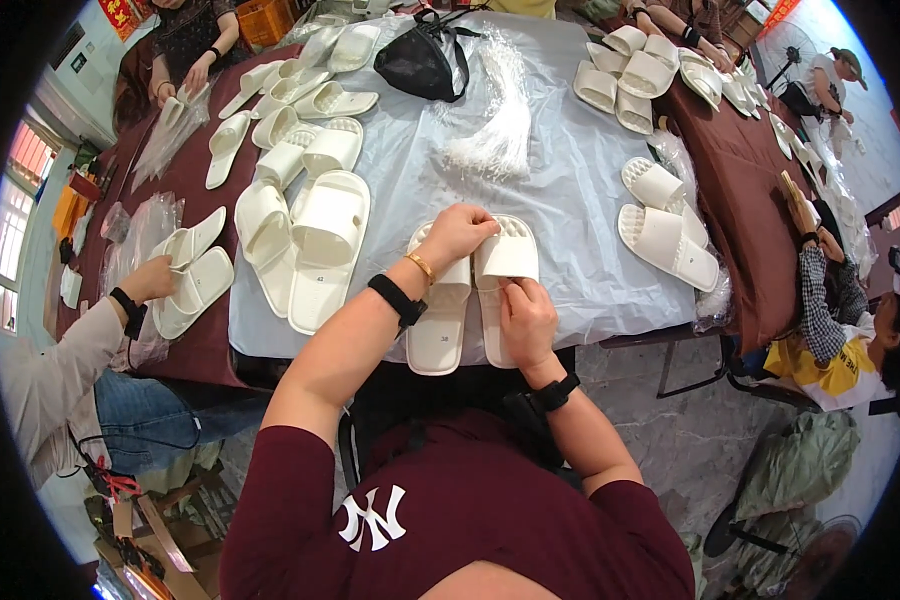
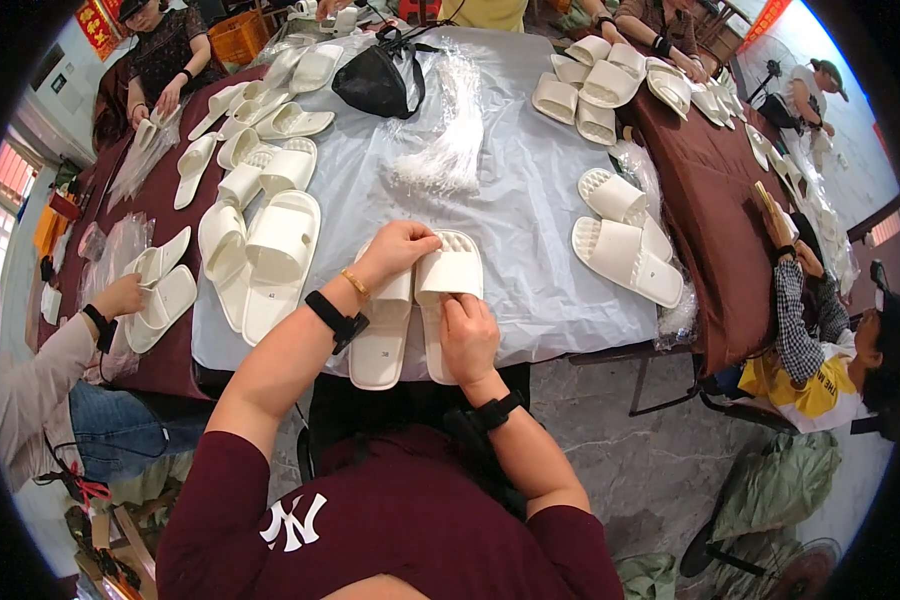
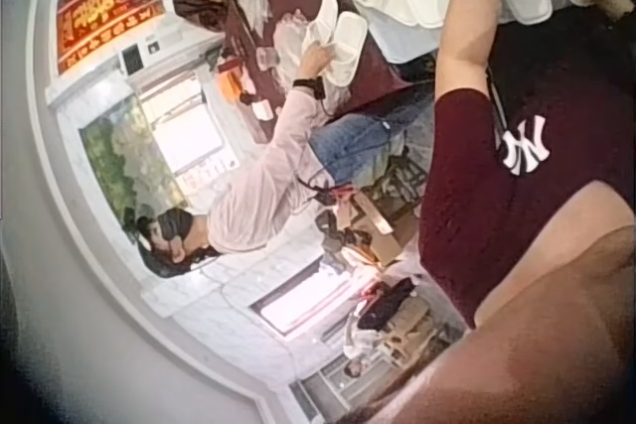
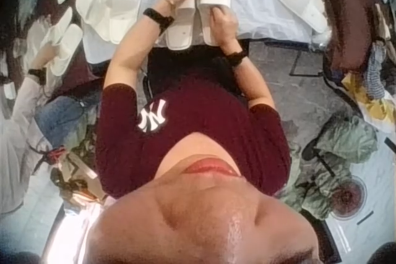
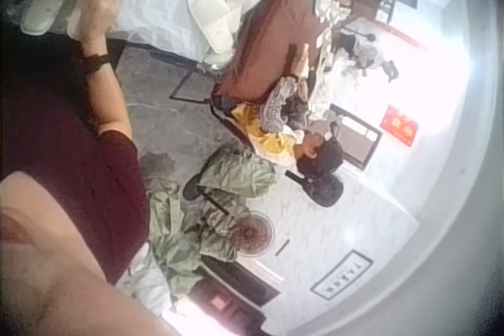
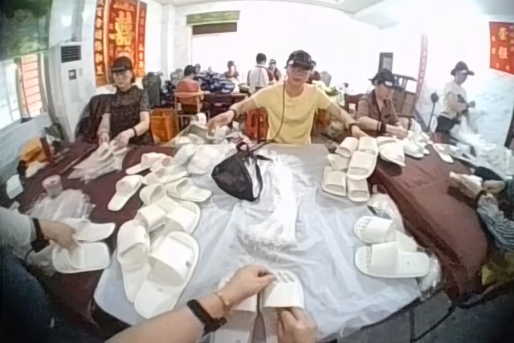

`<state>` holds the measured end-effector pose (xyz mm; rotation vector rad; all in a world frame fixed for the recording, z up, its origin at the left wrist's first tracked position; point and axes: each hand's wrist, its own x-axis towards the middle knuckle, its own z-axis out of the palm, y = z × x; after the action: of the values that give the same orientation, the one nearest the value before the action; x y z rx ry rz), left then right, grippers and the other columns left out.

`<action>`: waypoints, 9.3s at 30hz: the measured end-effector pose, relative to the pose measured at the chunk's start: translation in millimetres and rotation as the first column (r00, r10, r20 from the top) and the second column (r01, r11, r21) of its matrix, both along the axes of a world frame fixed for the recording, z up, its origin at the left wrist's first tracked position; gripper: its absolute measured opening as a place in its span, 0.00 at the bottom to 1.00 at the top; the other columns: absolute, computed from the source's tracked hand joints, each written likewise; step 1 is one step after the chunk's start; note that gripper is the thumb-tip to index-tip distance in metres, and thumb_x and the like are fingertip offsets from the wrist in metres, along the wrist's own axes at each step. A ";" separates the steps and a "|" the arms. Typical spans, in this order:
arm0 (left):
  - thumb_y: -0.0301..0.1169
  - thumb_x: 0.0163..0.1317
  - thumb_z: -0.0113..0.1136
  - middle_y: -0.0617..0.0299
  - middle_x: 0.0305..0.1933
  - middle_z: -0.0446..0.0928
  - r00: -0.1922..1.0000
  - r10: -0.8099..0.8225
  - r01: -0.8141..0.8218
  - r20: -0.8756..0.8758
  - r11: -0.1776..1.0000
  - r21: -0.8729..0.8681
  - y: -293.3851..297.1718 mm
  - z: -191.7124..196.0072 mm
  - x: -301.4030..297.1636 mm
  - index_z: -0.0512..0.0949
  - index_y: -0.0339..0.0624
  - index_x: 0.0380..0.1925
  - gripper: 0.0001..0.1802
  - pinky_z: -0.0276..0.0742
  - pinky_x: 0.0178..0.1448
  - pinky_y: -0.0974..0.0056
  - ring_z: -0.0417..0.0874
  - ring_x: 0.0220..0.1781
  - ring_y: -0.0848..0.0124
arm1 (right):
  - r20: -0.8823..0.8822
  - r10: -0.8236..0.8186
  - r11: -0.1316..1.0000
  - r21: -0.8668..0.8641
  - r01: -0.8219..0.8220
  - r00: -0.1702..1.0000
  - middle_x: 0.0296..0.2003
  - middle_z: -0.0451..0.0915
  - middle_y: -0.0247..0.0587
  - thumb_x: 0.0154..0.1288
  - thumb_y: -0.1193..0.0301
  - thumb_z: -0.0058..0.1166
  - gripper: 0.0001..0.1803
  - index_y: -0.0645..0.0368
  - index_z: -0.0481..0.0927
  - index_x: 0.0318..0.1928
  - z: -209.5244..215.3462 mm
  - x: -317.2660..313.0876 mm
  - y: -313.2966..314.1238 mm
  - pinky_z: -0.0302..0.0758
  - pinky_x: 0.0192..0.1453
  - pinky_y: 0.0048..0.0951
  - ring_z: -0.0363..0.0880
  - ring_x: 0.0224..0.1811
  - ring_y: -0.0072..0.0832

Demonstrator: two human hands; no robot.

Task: Manually assembling or finishing pairs of white slippers by aligning and securing components.

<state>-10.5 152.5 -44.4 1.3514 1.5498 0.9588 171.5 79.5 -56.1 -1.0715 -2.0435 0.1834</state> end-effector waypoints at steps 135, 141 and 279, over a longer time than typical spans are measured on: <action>0.27 0.59 0.62 0.64 0.33 0.82 0.791 0.227 -0.356 0.569 0.926 0.125 -38.2 5.5 -7.9 0.83 0.33 0.37 0.09 0.73 0.39 0.74 0.77 0.35 0.80 | -0.614 0.035 0.822 -0.431 -0.372 0.789 0.26 0.79 0.31 0.60 0.75 0.58 0.06 0.64 0.82 0.37 8.5 -53.2 73.5 0.70 0.31 0.18 0.73 0.27 0.13; 0.27 0.59 0.63 0.64 0.34 0.82 0.788 0.220 -0.349 0.575 0.929 0.123 -38.9 6.4 -9.2 0.83 0.33 0.38 0.09 0.73 0.40 0.74 0.78 0.35 0.80 | -0.613 0.018 0.817 -0.446 -0.364 0.790 0.26 0.79 0.32 0.60 0.75 0.58 0.06 0.65 0.82 0.36 8.0 -53.8 73.5 0.71 0.31 0.19 0.74 0.26 0.14; 0.26 0.59 0.62 0.65 0.31 0.81 0.965 0.079 -0.141 0.249 0.960 0.240 -46.0 6.0 -5.9 0.82 0.33 0.35 0.07 0.73 0.38 0.74 0.77 0.32 0.80 | -0.578 -0.017 0.618 -0.648 -0.446 0.816 0.19 0.74 0.26 0.57 0.73 0.56 0.07 0.65 0.80 0.28 18.8 -36.7 74.4 0.63 0.25 0.20 0.67 0.22 0.13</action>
<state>-16.4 106.5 -38.4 1.2780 1.3642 1.3784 134.7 153.8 -37.3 -1.0462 -1.5415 1.4499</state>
